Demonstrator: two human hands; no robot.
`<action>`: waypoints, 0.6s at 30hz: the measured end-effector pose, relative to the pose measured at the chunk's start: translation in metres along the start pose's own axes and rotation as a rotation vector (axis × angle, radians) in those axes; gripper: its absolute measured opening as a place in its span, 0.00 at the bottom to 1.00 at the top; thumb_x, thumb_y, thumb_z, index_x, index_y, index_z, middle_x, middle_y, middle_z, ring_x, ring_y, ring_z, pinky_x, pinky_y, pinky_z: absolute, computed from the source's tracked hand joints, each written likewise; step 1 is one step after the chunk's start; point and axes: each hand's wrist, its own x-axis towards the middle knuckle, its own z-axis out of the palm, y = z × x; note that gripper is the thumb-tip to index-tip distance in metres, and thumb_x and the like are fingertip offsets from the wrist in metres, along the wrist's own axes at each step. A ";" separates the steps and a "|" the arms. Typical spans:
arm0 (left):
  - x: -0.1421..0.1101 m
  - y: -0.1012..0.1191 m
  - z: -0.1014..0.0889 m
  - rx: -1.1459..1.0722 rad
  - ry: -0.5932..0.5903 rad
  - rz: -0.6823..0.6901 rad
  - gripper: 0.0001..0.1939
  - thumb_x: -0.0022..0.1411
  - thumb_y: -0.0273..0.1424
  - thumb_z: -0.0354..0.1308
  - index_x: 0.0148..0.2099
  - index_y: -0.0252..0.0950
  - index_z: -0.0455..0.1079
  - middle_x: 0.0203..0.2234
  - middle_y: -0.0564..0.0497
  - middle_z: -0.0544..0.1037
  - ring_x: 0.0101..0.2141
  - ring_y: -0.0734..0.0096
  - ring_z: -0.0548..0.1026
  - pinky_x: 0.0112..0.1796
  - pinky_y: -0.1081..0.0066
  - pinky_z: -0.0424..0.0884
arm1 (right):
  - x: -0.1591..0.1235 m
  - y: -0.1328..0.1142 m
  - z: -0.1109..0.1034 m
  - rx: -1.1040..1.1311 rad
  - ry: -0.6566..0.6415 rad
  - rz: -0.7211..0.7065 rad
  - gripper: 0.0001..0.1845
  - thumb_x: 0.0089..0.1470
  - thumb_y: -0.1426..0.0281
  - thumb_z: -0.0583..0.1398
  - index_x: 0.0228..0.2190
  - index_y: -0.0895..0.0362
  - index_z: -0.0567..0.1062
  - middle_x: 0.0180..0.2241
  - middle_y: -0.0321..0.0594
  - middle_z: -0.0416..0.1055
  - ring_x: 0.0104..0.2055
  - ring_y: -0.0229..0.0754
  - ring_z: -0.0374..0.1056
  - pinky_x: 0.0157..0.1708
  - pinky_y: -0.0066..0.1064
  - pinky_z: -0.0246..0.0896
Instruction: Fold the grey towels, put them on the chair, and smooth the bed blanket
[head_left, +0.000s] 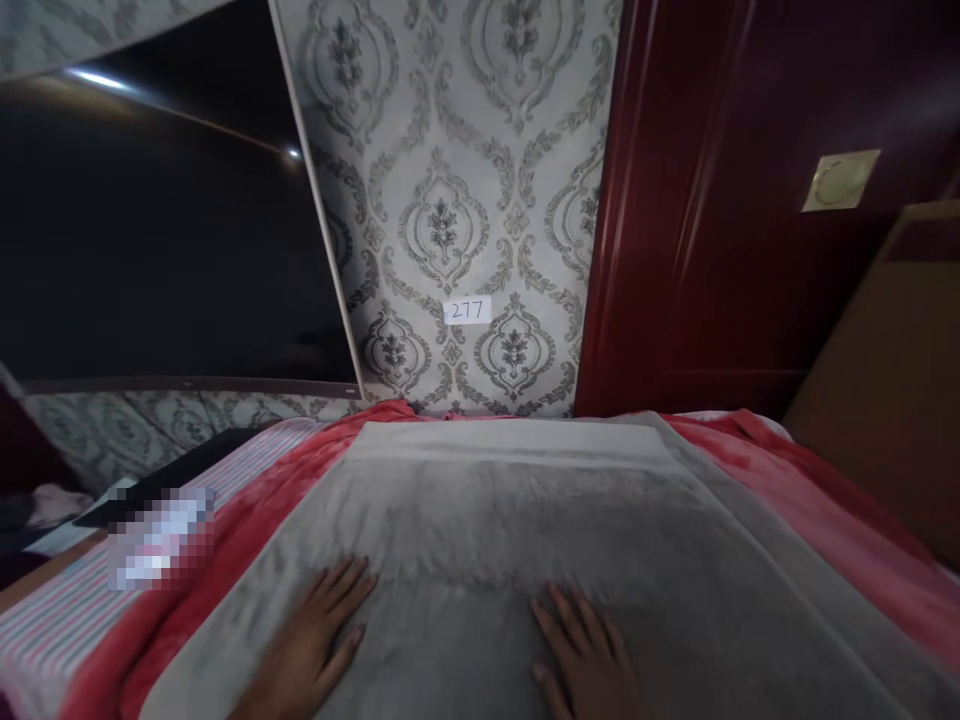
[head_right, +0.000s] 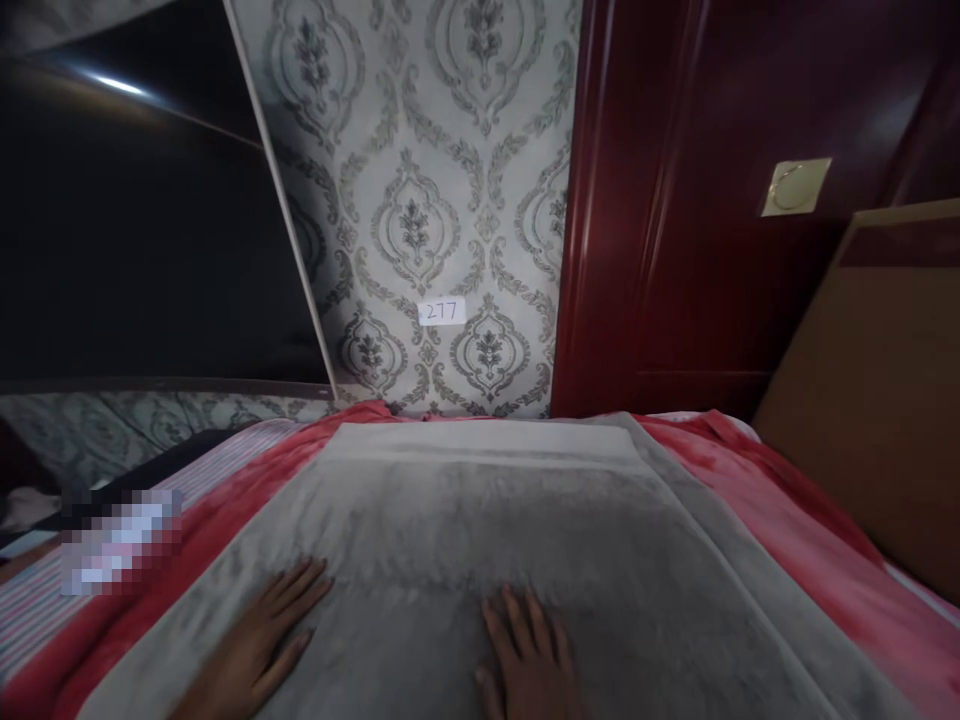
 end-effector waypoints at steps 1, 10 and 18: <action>0.001 0.001 0.000 -0.007 -0.002 0.002 0.29 0.70 0.38 0.52 0.71 0.54 0.61 0.67 0.51 0.67 0.66 0.54 0.67 0.62 0.47 0.68 | -0.003 -0.005 -0.007 0.004 0.005 0.012 0.32 0.67 0.53 0.51 0.69 0.41 0.62 0.72 0.35 0.49 0.74 0.62 0.45 0.69 0.65 0.47; 0.013 0.018 -0.011 -0.142 -0.137 -0.105 0.26 0.72 0.37 0.50 0.69 0.44 0.66 0.68 0.44 0.66 0.69 0.52 0.62 0.66 0.43 0.59 | -0.013 -0.024 -0.029 -0.069 -0.011 0.083 0.34 0.66 0.56 0.46 0.70 0.50 0.61 0.73 0.41 0.49 0.75 0.54 0.43 0.71 0.57 0.41; -0.039 -0.023 -0.029 -0.039 -0.139 -0.387 0.28 0.72 0.41 0.48 0.70 0.41 0.66 0.69 0.40 0.65 0.69 0.45 0.61 0.65 0.39 0.57 | -0.092 0.119 -0.005 -0.157 0.349 0.268 0.40 0.59 0.46 0.42 0.63 0.47 0.72 0.67 0.44 0.64 0.69 0.59 0.59 0.64 0.63 0.55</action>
